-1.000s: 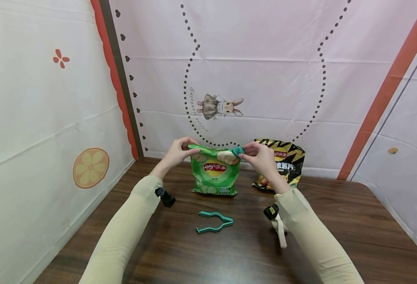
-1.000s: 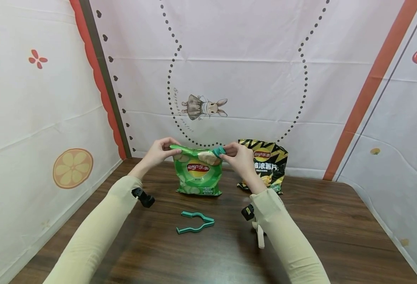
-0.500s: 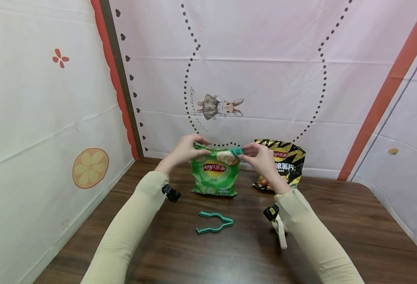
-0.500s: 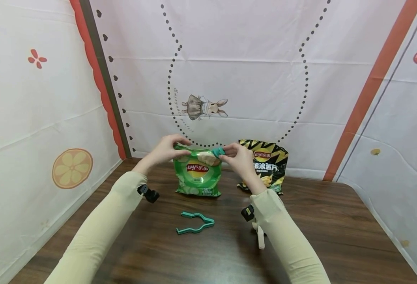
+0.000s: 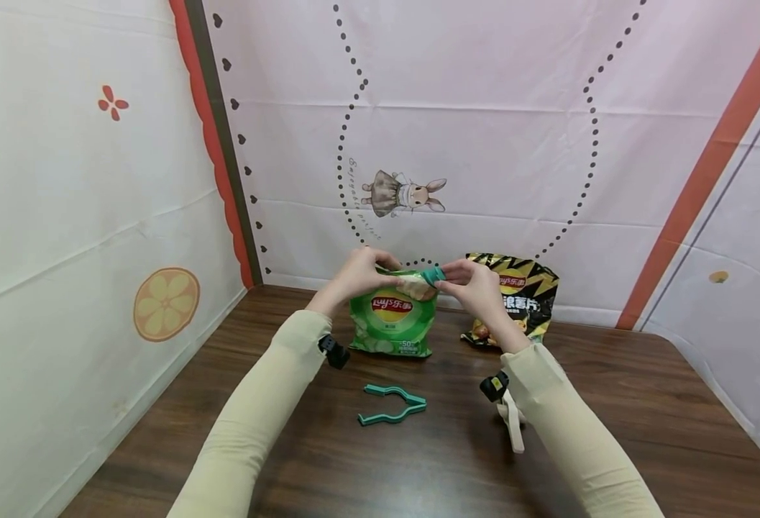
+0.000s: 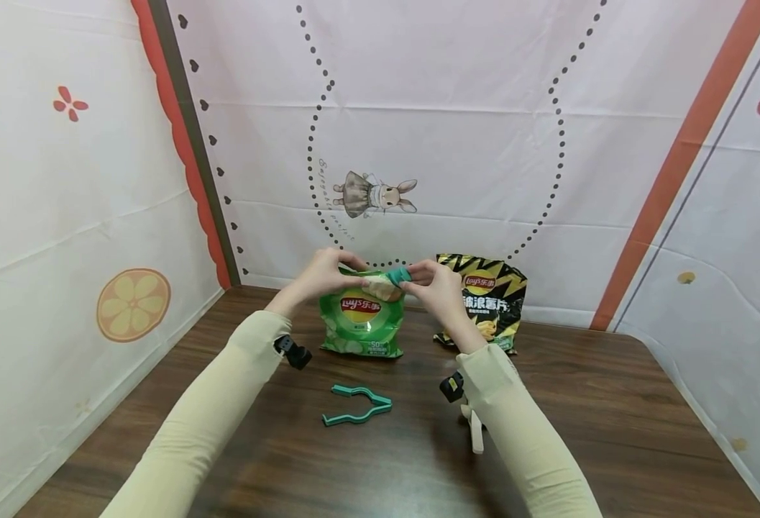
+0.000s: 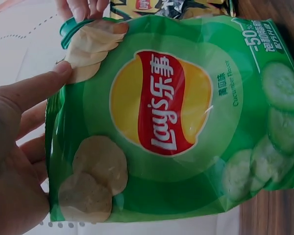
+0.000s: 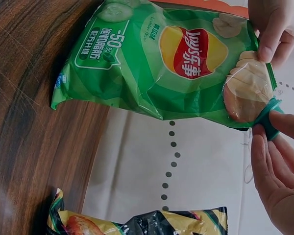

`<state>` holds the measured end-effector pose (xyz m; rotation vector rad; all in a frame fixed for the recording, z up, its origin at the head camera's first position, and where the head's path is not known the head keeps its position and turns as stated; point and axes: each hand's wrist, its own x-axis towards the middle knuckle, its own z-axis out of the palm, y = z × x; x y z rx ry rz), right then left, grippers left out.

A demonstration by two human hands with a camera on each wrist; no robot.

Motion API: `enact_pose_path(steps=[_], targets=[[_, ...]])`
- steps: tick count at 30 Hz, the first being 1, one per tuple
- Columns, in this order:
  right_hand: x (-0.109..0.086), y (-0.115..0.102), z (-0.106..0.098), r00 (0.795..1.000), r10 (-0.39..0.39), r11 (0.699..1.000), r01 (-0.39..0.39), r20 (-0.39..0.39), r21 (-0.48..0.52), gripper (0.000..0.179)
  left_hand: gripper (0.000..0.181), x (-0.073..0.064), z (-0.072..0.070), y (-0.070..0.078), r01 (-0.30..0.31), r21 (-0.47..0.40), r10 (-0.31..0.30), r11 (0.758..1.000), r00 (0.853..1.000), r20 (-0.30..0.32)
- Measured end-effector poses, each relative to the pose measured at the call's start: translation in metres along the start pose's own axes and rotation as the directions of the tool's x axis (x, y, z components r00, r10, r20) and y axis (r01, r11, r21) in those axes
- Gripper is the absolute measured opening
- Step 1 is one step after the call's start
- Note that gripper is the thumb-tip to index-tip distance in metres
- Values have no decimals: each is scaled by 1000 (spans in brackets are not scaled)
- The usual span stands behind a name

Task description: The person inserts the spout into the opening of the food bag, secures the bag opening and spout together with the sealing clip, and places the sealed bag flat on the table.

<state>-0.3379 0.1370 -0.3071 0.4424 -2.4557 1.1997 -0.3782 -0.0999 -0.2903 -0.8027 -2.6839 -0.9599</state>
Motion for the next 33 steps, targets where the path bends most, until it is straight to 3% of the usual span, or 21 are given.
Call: enact_pose_path(steps=[7,14,33], targets=[[0,0,0,1000,-8,1000,8,3,1,27,32,1,2,4,2,120,-2,993,1000,1],[0,0,-1,1000,-14,1000,14,12,8,26,31,5,3,9,25,128,-29,991,999,31],[-1,-3,-1,999,-30,1000,30,19,6,26,30,11,8,12,101,122,-106,987,994,29]])
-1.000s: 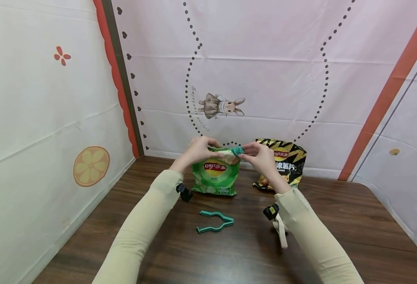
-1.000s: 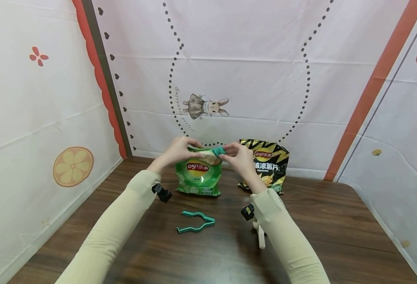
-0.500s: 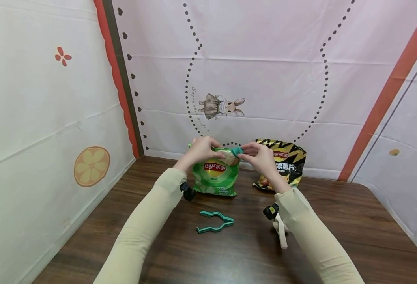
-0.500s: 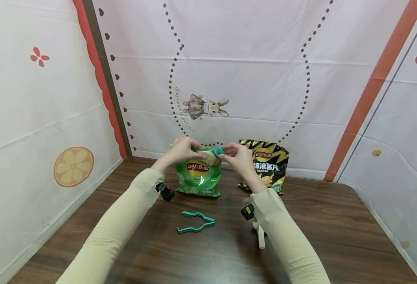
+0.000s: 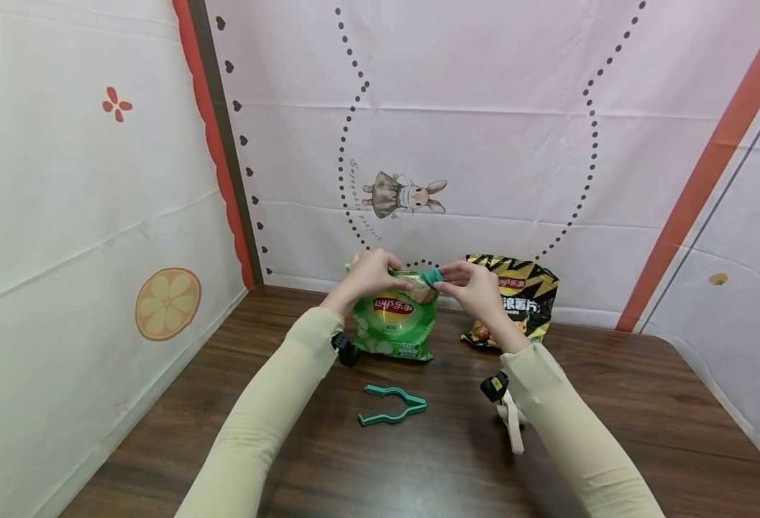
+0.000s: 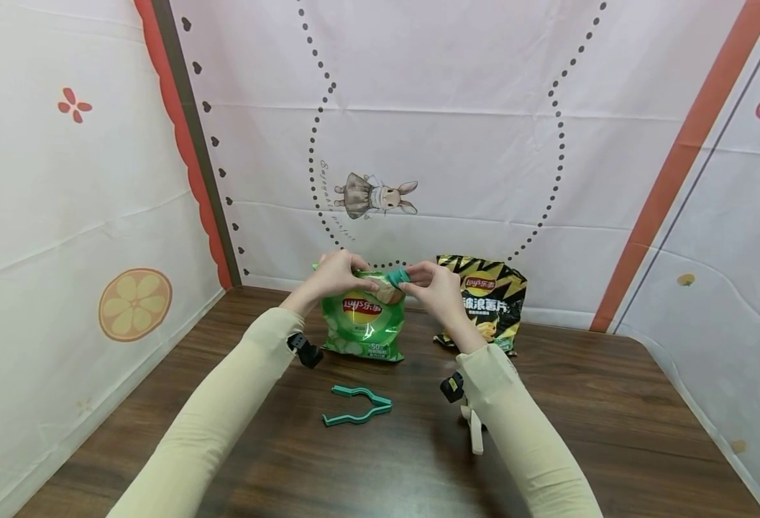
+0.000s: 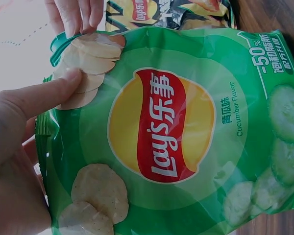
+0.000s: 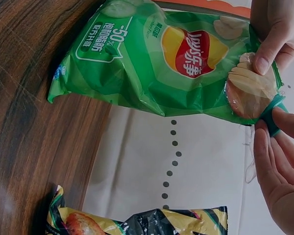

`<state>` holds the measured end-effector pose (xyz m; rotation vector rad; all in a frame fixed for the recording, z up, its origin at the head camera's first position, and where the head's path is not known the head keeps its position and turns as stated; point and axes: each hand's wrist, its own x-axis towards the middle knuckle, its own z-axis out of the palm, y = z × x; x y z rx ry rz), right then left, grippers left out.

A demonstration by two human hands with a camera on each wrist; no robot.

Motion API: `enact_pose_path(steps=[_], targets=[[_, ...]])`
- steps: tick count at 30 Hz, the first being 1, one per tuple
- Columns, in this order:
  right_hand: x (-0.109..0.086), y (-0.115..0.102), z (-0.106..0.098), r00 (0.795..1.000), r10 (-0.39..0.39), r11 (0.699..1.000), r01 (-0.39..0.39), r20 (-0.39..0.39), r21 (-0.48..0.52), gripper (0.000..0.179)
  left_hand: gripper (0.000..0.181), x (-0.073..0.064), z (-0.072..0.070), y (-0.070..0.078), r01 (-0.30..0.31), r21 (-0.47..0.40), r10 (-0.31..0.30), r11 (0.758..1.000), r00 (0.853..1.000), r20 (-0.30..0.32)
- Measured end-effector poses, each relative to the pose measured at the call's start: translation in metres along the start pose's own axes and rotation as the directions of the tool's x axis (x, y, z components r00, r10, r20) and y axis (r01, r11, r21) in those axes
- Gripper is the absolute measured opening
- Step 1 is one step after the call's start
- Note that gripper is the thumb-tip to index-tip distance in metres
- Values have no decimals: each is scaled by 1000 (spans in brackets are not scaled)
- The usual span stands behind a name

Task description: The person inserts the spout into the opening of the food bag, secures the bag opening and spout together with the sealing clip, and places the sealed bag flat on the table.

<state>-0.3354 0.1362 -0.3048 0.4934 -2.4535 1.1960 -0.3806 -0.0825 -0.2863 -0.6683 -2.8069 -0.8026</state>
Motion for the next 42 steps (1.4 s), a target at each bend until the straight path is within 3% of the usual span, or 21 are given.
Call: enact_pose_path(steps=[10,19,35,42], targets=[[-1,0,0,1000,4,1000,-4,3,-12,27,25,1,4,3,-53,42,53,998,999,-1],[-2,0,0,1000,21,1000,-21,17,-2,28,25,-1,6,9,-26,42,26,999,999,-20],[3,1,-2,999,40,999,-40,22,24,29,20,3,7,15,72,-36,-72,997,997,13],[3,3,-2,999,40,999,-41,27,21,29,23,4,7,18,80,-30,-79,996,997,20]])
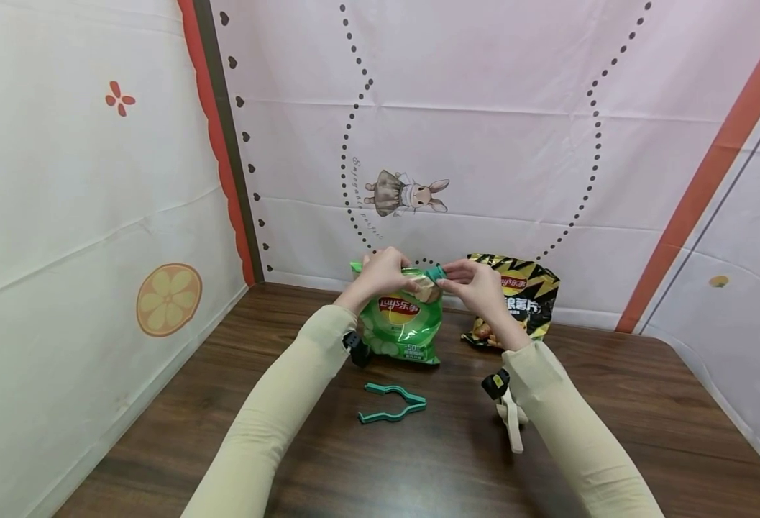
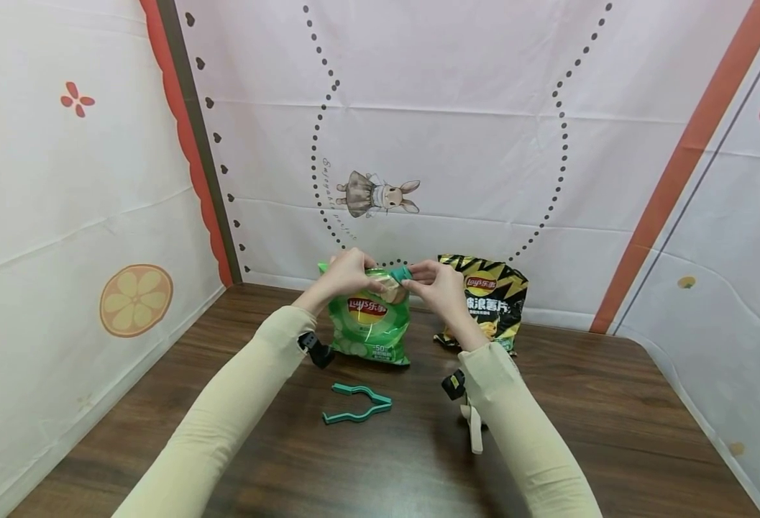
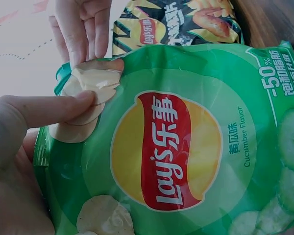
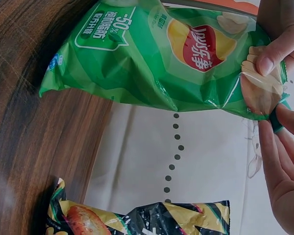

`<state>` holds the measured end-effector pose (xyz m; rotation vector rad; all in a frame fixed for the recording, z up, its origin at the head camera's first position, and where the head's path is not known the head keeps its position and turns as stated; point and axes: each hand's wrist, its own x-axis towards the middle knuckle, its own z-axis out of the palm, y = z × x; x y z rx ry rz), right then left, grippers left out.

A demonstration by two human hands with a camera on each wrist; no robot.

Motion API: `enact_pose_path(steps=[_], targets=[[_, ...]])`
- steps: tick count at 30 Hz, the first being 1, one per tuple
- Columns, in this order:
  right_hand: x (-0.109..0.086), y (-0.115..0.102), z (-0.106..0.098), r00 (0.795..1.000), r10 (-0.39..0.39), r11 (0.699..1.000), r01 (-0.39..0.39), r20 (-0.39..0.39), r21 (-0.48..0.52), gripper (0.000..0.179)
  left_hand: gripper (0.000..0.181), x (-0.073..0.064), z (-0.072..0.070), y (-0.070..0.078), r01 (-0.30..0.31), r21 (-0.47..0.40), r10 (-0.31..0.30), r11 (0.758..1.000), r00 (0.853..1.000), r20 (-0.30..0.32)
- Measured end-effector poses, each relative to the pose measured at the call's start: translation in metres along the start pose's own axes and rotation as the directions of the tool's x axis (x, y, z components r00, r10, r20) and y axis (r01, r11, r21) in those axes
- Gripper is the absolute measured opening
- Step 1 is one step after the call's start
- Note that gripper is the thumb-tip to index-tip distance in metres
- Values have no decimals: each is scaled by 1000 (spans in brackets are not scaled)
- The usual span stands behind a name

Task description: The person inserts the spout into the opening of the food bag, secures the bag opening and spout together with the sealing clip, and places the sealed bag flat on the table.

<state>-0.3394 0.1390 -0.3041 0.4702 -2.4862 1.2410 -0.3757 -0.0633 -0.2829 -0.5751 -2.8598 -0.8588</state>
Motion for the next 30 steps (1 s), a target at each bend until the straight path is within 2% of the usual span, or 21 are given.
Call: enact_pose_path(steps=[6,14,23,27,30], targets=[[-2,1,0,1000,-26,999,26,-4,18,28,19,0,2,-1,6,-18,-6,1000,1000,3],[-3,1,0,1000,-22,999,21,10,41,28,16,0,4,-1,33,-43,-33,999,999,-3],[-4,4,-1,1000,-5,996,3,29,91,30,16,-1,6,-1,16,-48,-18,999,999,-35],[-5,4,-1,999,-8,994,4,40,108,34,17,-1,8,-2,20,-53,-23,998,998,-50],[-7,2,-4,998,6,992,-14,57,129,46,18,-1,9,-2,20,-56,-23,998,998,-55]])
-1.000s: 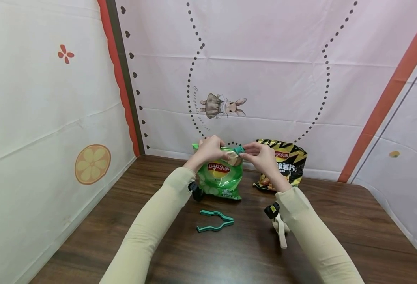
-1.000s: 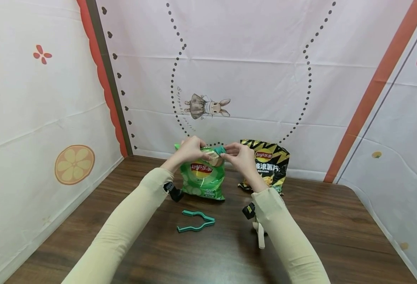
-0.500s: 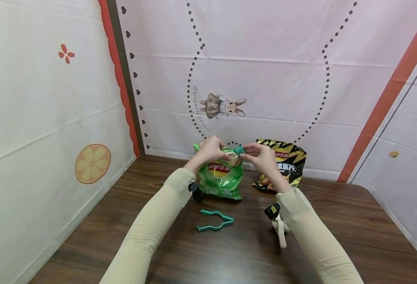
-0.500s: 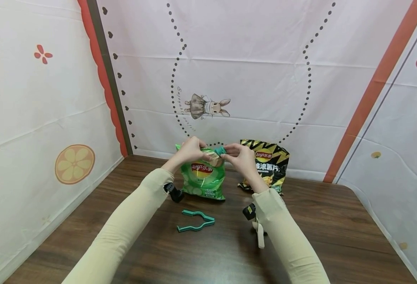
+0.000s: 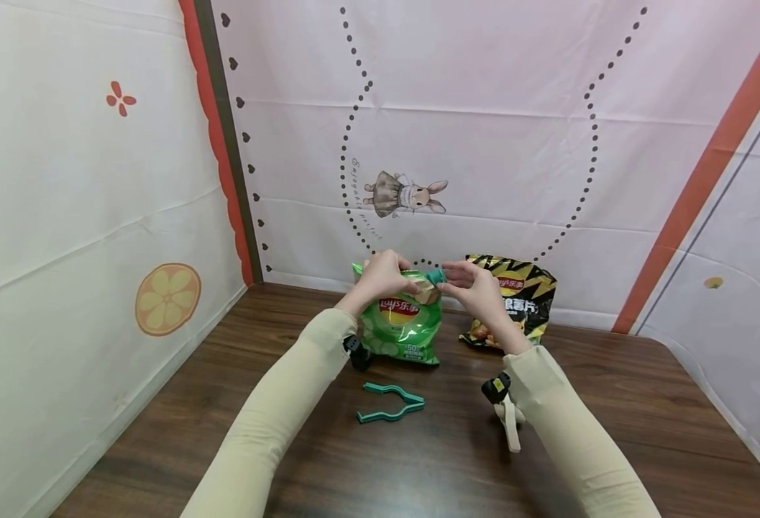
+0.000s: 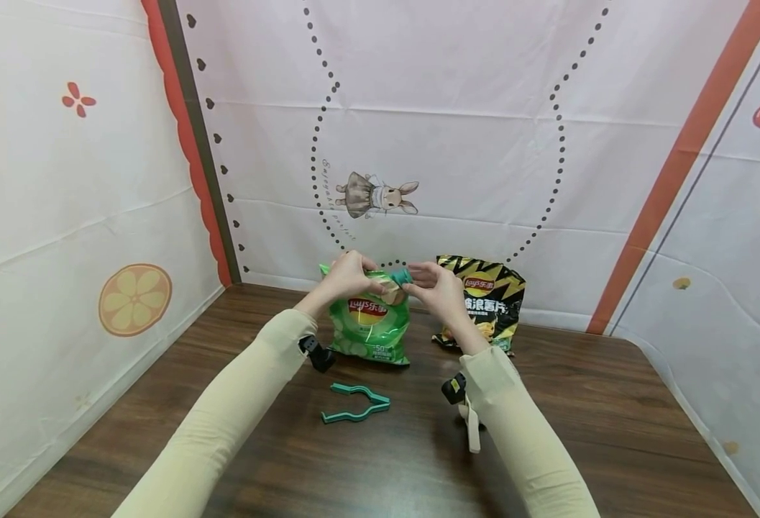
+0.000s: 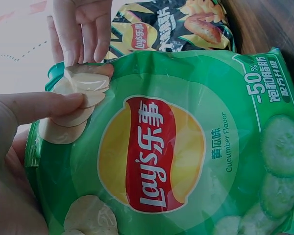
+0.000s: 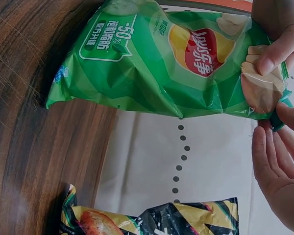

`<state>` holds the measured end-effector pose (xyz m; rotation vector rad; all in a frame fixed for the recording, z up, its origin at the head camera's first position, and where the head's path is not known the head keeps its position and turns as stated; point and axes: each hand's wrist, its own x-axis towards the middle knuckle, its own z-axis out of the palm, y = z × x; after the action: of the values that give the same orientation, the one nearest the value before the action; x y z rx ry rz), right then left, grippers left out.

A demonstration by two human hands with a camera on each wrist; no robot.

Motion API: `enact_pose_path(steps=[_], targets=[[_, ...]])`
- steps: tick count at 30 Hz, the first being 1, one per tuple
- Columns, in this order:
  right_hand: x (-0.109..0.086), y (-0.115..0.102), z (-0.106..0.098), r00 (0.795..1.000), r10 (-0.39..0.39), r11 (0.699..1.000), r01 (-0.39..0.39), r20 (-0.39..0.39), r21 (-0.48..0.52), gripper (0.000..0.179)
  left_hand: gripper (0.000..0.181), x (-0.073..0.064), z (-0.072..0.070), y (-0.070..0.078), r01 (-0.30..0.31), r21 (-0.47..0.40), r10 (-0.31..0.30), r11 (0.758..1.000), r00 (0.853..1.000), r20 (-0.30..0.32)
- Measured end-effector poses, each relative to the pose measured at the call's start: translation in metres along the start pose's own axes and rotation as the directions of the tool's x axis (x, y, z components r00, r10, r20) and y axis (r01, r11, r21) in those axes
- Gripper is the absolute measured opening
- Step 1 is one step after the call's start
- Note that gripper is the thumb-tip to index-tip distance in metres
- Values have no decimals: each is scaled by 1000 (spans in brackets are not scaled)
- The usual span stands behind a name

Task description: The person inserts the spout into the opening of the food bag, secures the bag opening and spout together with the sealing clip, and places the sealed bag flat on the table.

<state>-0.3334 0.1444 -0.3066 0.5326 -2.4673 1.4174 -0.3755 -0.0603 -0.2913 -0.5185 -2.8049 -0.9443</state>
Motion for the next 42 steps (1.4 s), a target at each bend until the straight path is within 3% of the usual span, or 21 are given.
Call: enact_pose_path(steps=[5,9,12,18,23,31,38,42], targets=[[-14,-4,-10,993,117,993,-117,-6,8,68,16,1,0,2,-22,-13,22,1000,1000,-6],[-34,-6,-11,979,192,969,-179,62,-172,65,18,1,-1,3,-38,-12,38,999,999,-11],[-50,-2,1,959,205,958,-155,197,-242,62,18,0,-3,2,-29,-13,29,999,999,-22],[-71,11,33,894,229,964,-154,386,-217,61,22,0,-6,0,-23,-41,22,999,999,-27],[-81,15,55,876,251,957,-162,411,-239,56,18,0,-5,-2,-35,-56,33,998,999,-22],[-93,18,75,830,202,966,-81,519,-245,43,23,2,-5,-4,-30,-45,29,999,999,-19],[-94,22,82,814,188,956,-24,549,-291,36,16,2,-2,-6,-32,-48,32,998,999,-1],[-93,24,84,807,166,959,1,567,-282,32,21,1,-1,-6,-22,-61,22,998,1000,-8]])
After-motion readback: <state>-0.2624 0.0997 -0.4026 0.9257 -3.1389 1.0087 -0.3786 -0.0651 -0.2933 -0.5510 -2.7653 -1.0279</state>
